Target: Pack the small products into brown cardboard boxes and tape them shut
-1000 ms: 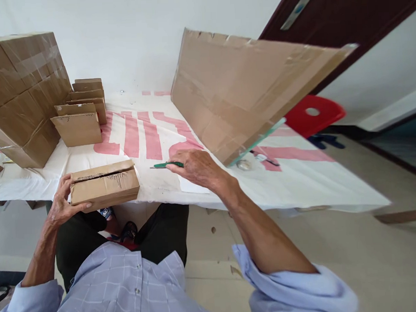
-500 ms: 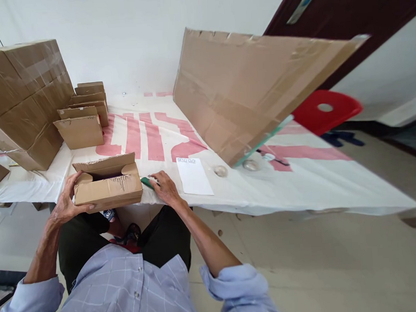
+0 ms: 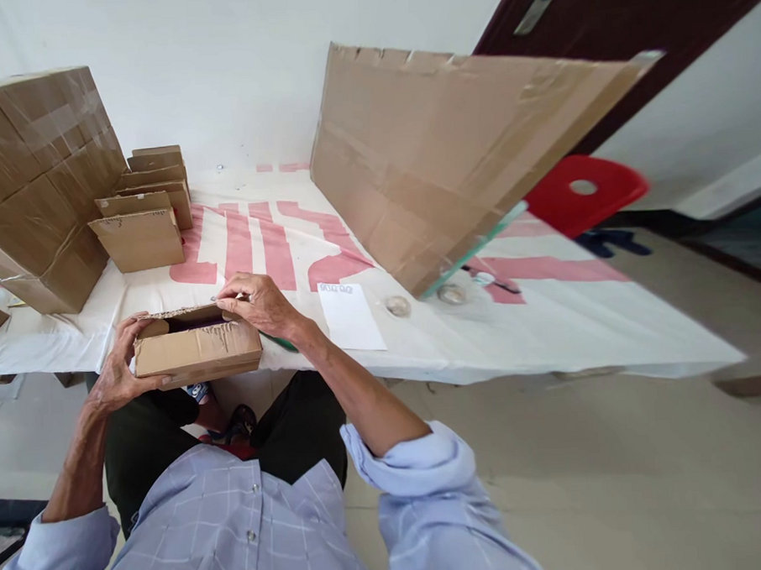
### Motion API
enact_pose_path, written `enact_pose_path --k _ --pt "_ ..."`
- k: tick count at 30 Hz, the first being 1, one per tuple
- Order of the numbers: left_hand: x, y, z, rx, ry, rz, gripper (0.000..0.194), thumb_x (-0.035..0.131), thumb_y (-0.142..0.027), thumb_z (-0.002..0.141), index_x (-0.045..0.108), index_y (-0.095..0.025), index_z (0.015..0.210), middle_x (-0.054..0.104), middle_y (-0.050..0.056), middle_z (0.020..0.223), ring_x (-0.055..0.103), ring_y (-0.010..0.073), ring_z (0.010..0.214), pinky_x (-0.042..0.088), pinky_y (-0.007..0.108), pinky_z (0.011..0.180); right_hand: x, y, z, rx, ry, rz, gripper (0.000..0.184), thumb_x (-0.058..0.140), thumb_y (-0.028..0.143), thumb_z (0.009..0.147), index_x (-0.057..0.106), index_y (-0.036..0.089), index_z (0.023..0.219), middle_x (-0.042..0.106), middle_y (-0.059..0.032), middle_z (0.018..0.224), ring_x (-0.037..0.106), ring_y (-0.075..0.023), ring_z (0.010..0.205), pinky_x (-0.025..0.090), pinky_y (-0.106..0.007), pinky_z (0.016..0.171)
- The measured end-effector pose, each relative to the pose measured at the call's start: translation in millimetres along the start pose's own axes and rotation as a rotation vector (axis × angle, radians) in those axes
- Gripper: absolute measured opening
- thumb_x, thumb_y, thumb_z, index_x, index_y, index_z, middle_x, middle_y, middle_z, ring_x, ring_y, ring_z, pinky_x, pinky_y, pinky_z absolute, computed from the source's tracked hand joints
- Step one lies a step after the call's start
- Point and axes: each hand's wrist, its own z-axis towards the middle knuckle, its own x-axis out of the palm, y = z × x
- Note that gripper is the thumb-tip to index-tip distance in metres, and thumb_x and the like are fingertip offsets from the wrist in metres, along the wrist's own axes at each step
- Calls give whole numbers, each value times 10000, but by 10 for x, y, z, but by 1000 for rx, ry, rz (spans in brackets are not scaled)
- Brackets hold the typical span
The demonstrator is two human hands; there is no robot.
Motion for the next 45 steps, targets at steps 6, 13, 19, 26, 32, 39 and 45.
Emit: enact_pose_path --k 6,13,19,26,32,39,45 --pt "-18 -27 50 52 29 44 935 914 -615 756 523 -237 1517 366 189 1674 394 427 1600 506 604 1232 8 44 119 9 0 17 225 701 354 928 738 202 766 728 -42 835 630 -167 779 507 -322 751" --pt "-64 -6 121 161 -15 182 861 862 -674 793 582 -233 1477 496 160 1599 516 408 1515 498 590 1254 3 123 232 218 8 97 242 674 385 797 656 180 669 609 8 700 488 -120 681 375 -276 650" --pt "-84 44 165 222 -30 288 825 801 -719 839 556 -277 1490 543 130 1549 542 402 1481 519 601 1228 -10 126 304 358 -9 202 374 752 452 758 538 193 595 383 79 592 322 -78 616 249 -264 601" --pt "-70 -40 138 244 -35 348 831 795 -669 855 527 -284 1541 574 143 1486 581 420 1430 546 630 1187 -59 141 271 477 -25 332 411 832 470 755 573 187 608 419 79 599 339 -86 641 263 -256 635" --pt "-45 -91 148 231 -23 373 858 796 -682 831 528 -292 1547 568 146 1488 593 430 1414 562 627 1163 -185 117 257 498 90 421 415 889 426 742 582 190 592 521 63 630 420 -91 672 334 -247 669" --pt "-58 -152 162 321 17 430 841 789 -628 874 466 -325 1588 555 135 1492 617 399 1381 598 571 1127 -306 12 327 676 256 579 364 974 315 635 643 164 627 593 52 615 507 -94 617 398 -240 582" --pt "-66 -170 159 334 35 442 878 800 -605 866 423 -344 1615 539 137 1495 622 413 1377 612 585 1110 -309 -40 304 756 278 627 299 960 250 692 679 161 649 673 29 653 582 -109 633 497 -236 598"
